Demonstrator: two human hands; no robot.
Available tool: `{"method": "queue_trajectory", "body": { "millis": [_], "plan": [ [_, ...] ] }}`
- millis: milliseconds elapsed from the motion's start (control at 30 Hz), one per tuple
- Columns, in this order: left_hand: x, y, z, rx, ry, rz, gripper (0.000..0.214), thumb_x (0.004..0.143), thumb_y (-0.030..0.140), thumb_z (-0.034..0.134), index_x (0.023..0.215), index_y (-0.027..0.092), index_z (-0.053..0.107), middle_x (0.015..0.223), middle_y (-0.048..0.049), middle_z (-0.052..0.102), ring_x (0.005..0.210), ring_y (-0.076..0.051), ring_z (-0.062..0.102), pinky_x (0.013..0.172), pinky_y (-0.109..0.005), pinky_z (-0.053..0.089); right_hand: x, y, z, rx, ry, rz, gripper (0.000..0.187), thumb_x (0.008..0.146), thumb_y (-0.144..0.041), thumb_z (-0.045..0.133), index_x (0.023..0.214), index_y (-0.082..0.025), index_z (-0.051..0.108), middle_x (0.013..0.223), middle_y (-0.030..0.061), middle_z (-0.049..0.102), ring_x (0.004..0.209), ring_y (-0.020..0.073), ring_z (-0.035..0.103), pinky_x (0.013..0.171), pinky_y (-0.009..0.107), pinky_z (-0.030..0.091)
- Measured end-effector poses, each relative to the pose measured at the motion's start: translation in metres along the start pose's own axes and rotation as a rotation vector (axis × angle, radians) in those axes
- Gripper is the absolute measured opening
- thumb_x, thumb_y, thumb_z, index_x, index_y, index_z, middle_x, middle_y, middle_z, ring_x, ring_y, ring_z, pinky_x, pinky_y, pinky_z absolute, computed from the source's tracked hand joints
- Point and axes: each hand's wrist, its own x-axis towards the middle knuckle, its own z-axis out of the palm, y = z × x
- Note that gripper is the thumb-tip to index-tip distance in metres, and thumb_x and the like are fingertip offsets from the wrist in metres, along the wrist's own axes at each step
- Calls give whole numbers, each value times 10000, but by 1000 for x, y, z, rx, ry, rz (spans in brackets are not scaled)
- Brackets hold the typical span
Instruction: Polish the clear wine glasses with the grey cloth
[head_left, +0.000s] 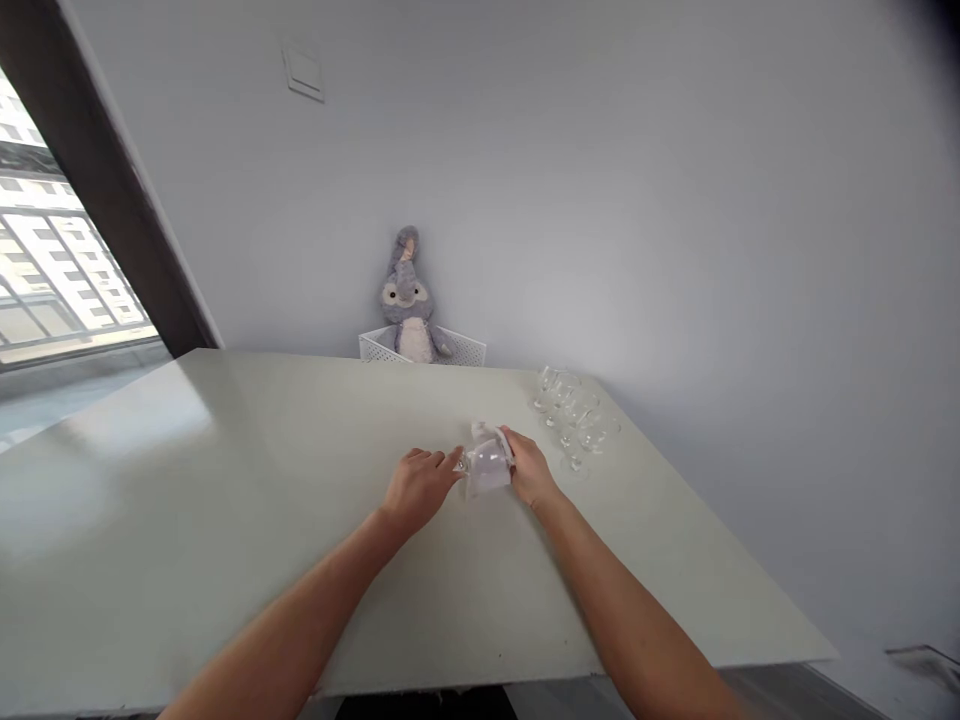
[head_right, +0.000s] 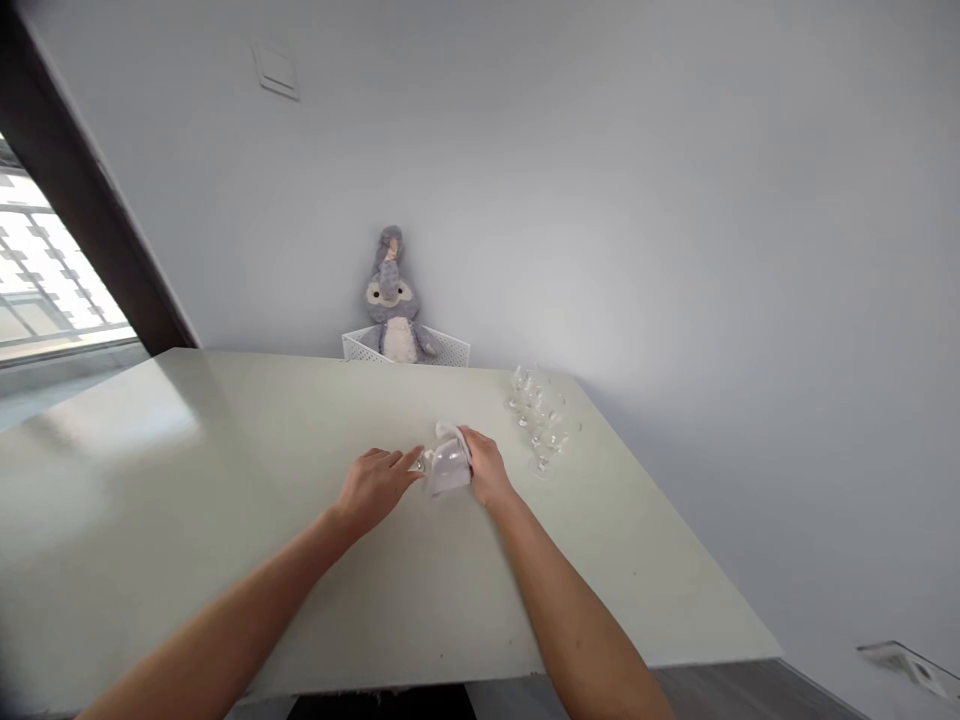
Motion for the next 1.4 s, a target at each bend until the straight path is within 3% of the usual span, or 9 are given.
{"method": "queue_trajectory", "body": {
  "millis": [167,333,467,600,733,833,1133,1267,1400],
  "plan": [
    [3,6,-3,-124,21,-268,380,892,392,310,1151,182,493,859,-84,617,727,-194,579,674,-308,397,-19,15,36,444,-21,18,428,765,-565,467,962,-205,588,952,49,642,899,216,582,670,328,480],
    [2,30,-3,-251,178,-272,394,880,210,302,1261,156,383,1279,-149,423,1041,-244,483,834,-370,403,-43,22,56,346,-205,-104,366,822,-504,442,1058,-245,550,1061,36,603,985,182,547,764,310,464],
    [2,40,-2,-387,119,-259,452,832,173,383,1283,201,375,1381,-105,337,1251,-273,300,967,-455,301,-42,23,50,258,-201,-104,357,800,-460,508,1053,-213,562,948,45,639,905,183,573,737,296,455],
    [8,22,-6,-917,-29,-433,402,785,303,497,1175,204,493,1230,-98,522,1149,-264,448,944,-429,350,-34,20,41,321,-198,26,359,741,-468,583,938,-168,602,788,35,656,738,178,599,648,282,447],
    [12,1,-16,-1612,-127,-602,555,773,418,539,1257,193,385,1117,-120,598,1021,-246,555,834,-367,431,-32,18,34,386,-406,237,359,683,-475,640,804,-137,616,681,32,635,624,157,579,589,264,425],
    [11,-7,-20,-1760,-166,-605,584,725,405,614,1226,197,396,1109,-131,600,994,-239,571,815,-349,429,-32,19,31,339,-480,272,351,695,-478,625,764,-135,604,653,19,611,586,133,549,594,260,411],
    [12,-7,-18,-1699,14,-691,507,651,309,704,1085,209,460,1025,-100,628,907,-198,600,845,-388,432,-38,21,31,-955,-97,-474,221,851,-323,402,854,-168,559,771,63,598,695,184,525,617,292,389],
    [14,-7,-21,-1753,129,-759,499,640,289,712,1057,226,444,997,-69,623,903,-183,605,801,-344,468,-45,20,33,-1144,-140,-746,348,849,-209,384,1176,-135,476,1076,146,581,947,257,508,778,389,396],
    [14,-14,-17,-1666,274,-853,513,631,298,712,1053,235,426,988,-50,622,881,-167,616,780,-311,484,-46,21,34,-1199,-243,-859,395,808,-189,465,1202,-183,492,1303,141,440,1107,296,429,876,470,351]
  ]
}}
